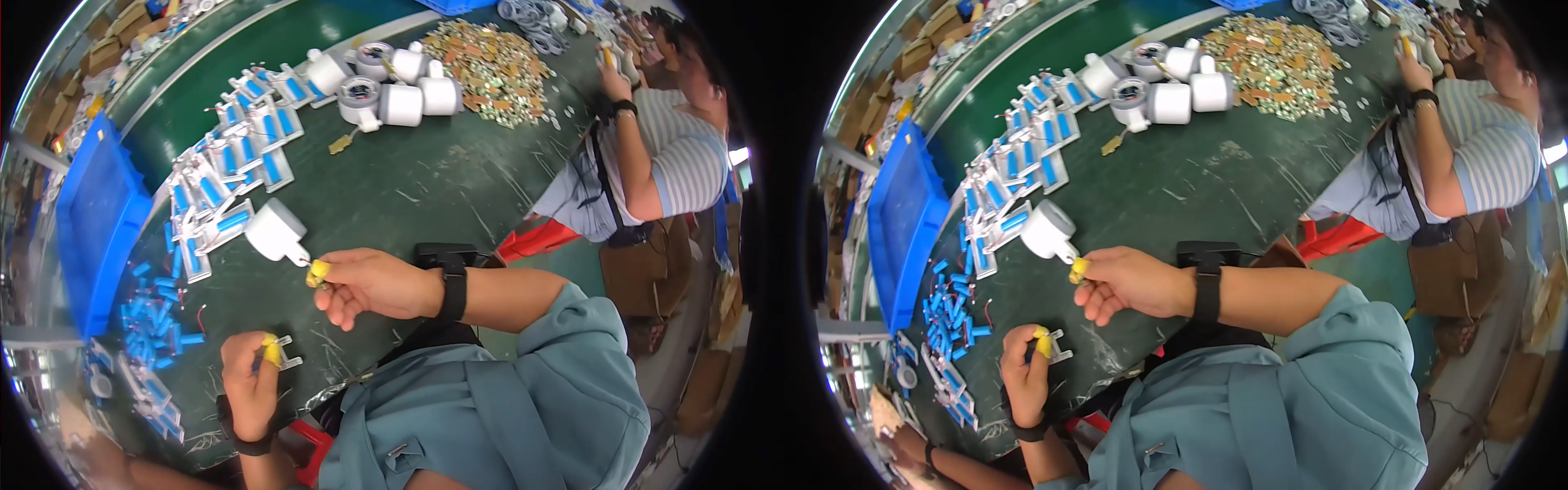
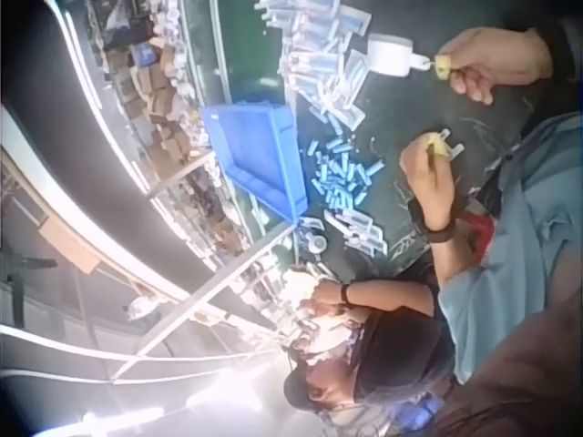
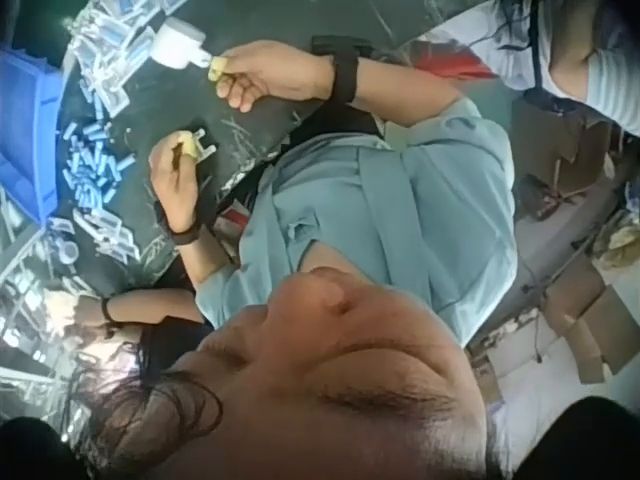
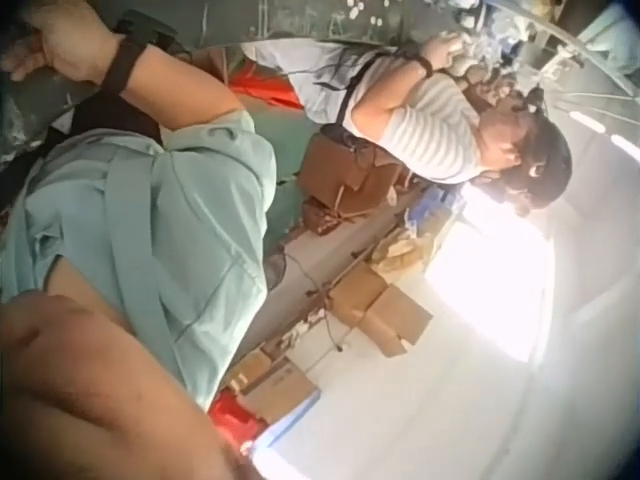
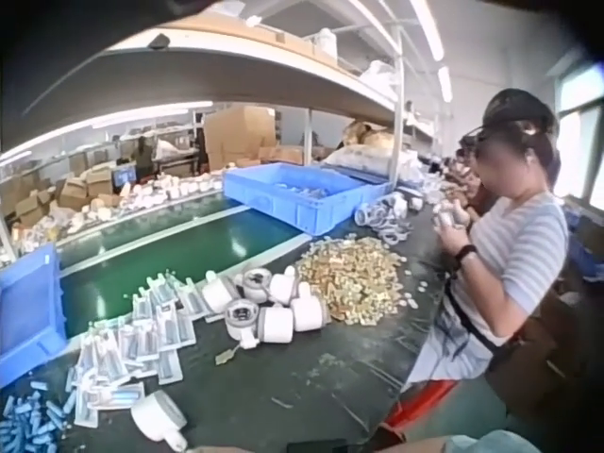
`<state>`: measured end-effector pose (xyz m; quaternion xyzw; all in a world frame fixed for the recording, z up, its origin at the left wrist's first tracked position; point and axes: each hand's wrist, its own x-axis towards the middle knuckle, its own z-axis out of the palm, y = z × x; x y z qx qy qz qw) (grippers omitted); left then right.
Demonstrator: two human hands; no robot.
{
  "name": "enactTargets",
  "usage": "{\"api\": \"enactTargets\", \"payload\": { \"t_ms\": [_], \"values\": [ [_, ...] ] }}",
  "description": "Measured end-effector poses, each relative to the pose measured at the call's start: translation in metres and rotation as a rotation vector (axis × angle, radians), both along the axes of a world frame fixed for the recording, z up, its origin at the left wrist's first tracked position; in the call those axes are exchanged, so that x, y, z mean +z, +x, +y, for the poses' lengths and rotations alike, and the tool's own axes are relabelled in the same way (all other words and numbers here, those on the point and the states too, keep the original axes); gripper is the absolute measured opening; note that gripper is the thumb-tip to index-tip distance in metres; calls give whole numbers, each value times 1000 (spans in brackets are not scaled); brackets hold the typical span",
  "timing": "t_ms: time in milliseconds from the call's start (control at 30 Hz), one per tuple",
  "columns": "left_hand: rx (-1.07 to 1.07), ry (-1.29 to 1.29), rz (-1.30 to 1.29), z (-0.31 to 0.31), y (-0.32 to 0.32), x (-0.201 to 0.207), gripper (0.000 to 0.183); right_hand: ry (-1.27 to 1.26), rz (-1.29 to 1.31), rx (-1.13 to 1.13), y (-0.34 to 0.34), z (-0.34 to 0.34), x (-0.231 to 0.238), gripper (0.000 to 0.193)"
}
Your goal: The person connects a circuit board to a white plastic housing and then fits a battery into a separate plastic casing. This process is repeated for several units, with the components and partially assembled devices being picked up and placed back on the table.
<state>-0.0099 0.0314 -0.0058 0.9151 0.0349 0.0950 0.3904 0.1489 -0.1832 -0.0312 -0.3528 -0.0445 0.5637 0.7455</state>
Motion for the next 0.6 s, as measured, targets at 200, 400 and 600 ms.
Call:
{"api": "enactTargets", "payload": {
  "t_ms": [200, 400, 600],
  "values": [
    [63, -112, 78, -1, 1, -6, 21, 95, 84, -88, 4, 4, -8, 22],
    [115, -76, 118, -4, -1, 5, 25, 72, -36, -75, -5, 5, -2, 22],
    [23, -19, -114, -33, 21, 54, 26, -214, -538, 76, -23, 15, 2, 22]
  ]
}}
